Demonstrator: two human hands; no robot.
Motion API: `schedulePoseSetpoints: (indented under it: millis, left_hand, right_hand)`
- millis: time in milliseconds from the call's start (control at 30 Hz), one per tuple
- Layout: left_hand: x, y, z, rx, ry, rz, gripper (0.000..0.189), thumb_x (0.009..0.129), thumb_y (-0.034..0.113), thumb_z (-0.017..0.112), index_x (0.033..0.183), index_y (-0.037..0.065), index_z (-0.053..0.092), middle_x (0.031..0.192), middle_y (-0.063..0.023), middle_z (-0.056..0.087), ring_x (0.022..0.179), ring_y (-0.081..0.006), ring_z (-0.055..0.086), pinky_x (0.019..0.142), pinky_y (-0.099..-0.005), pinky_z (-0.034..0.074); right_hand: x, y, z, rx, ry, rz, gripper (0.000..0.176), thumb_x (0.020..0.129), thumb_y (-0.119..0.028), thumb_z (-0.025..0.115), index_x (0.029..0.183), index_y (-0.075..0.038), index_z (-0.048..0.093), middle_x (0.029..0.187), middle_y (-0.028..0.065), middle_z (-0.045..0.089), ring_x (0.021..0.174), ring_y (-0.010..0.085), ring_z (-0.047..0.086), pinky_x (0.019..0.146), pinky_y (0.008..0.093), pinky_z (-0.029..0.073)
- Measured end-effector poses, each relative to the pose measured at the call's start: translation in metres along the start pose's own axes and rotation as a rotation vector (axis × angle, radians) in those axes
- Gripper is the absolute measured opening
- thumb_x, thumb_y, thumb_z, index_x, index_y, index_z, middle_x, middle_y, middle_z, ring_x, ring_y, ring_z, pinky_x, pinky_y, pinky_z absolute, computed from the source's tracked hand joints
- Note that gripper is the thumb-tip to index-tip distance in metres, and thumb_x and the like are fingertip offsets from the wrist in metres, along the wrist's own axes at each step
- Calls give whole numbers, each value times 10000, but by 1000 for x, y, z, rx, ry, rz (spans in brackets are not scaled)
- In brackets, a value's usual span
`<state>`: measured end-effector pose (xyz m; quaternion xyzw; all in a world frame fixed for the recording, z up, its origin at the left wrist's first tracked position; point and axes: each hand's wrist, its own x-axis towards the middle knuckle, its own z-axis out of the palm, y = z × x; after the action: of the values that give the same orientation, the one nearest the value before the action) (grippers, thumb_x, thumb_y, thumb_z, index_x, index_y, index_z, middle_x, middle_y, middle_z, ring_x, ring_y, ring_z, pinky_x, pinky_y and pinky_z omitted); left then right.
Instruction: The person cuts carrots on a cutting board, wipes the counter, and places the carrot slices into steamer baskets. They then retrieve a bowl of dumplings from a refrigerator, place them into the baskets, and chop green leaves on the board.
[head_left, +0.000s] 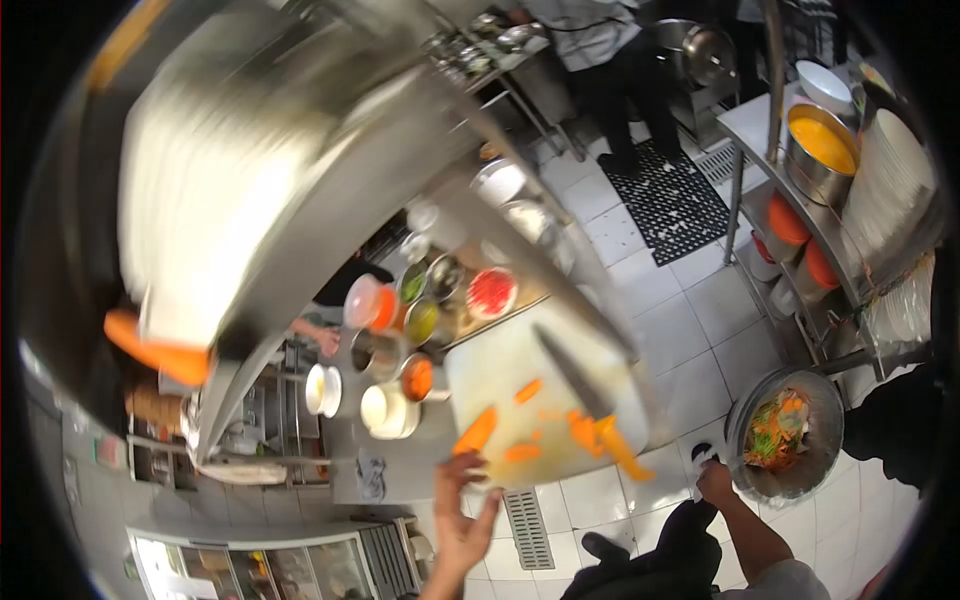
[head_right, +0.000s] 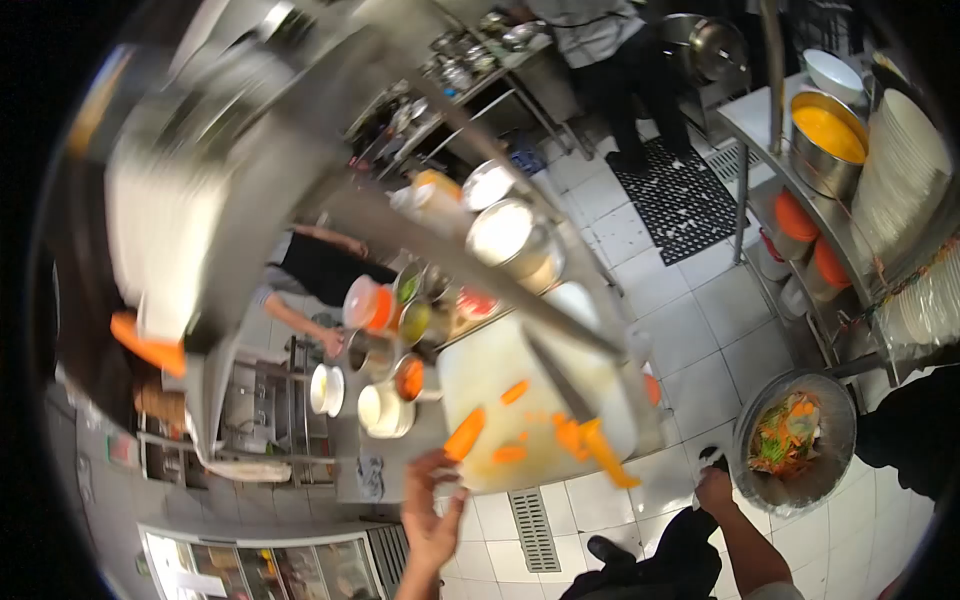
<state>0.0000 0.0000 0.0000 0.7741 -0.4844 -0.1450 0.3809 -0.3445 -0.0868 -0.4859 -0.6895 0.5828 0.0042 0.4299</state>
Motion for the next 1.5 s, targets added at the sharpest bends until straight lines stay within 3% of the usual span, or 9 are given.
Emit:
schedulePoseSetpoints:
  millis: [67, 167, 367, 533, 700, 1033, 1233, 1400, 1500]
  left_hand:
    - [-35, -21, 10, 68, -120, -89, 514, 857, 14, 760, 1336, 56, 577, 1297, -149, 596, 1161, -298, 598, 900, -372, 542]
    - [-174, -109, -66, -28, -211, -151, 632, 823, 34, 802, 1400, 56, 546, 1351, -172, 565, 1243, -311, 565, 973, -389, 531]
    - [-302, -182, -146, 12, -94, -224, 717, 865, 164, 787, 1495, 92, 451, 1406, -209, 536, 1314, -404, 518, 1100, -476, 427]
    - [-365, -259, -201, -325, 158, -450, 508, 884, 38, 707, 1371, 61, 564, 1191, -181, 673, 1077, -276, 672, 893, -365, 544]
    - [-384, -353, -271, -157, 459, -654, 236, 869, -25, 662, 1103, 7, 667, 953, -135, 707, 779, -207, 656, 711, -315, 517]
    - [-508, -465, -418, 157, 1226, -866, 222, 809, -106, 633, 993, -12, 553, 982, -123, 532, 914, -225, 568, 732, -321, 513]
    - [-572, -545, -425, 62, 1210, -1077, 183, 821, -112, 595, 976, -31, 539, 956, -99, 488, 878, -215, 509, 825, -310, 429]
    - [-536, -635, -521, -8, 1058, -939, 231, 819, -153, 549, 1019, -40, 518, 978, -89, 461, 925, -212, 493, 848, -302, 422]
    - [-465, -677, -606, 32, 867, -772, 238, 802, -156, 543, 1014, -48, 538, 983, -117, 490, 934, -264, 527, 877, -336, 446]
  right_hand:
    - [-1, -26, 2, 34, -84, -381, 234, 736, -143, 683, 949, -58, 732, 931, 200, 720, 909, 384, 695, 815, 476, 561]
    - [-116, -164, 16, -137, -296, -475, 209, 782, -124, 647, 970, -77, 725, 940, 173, 722, 916, 389, 688, 810, 466, 559]
    - [-264, -405, 121, 231, -869, -942, 195, 944, -158, 686, 1104, -46, 683, 1015, 74, 719, 971, 162, 672, 869, 327, 536]
    - [-320, -528, 190, 249, -1237, -848, 264, 947, -159, 704, 1175, -33, 665, 1073, 81, 704, 1002, 143, 659, 847, 304, 542]
    - [-308, -623, 239, 167, -1027, -1099, 366, 893, -113, 747, 1232, -34, 633, 1078, 81, 670, 963, 145, 654, 811, 302, 548]
    - [-141, -879, 335, 243, -466, -1007, 229, 932, -116, 671, 1156, -69, 669, 914, 26, 686, 763, 148, 620, 697, 301, 516]
    - [-105, -1003, 398, -48, -137, -986, 176, 903, -209, 685, 997, -75, 749, 889, 119, 734, 826, 250, 691, 772, 349, 540]
    - [-67, -1050, 398, -324, -91, -786, 311, 904, -293, 657, 1057, -45, 767, 1022, 191, 749, 976, 312, 713, 875, 398, 535]
    - [129, -1016, 445, 132, -265, -1272, 374, 925, -305, 623, 1080, 11, 748, 1074, 200, 740, 963, 332, 707, 891, 399, 530]
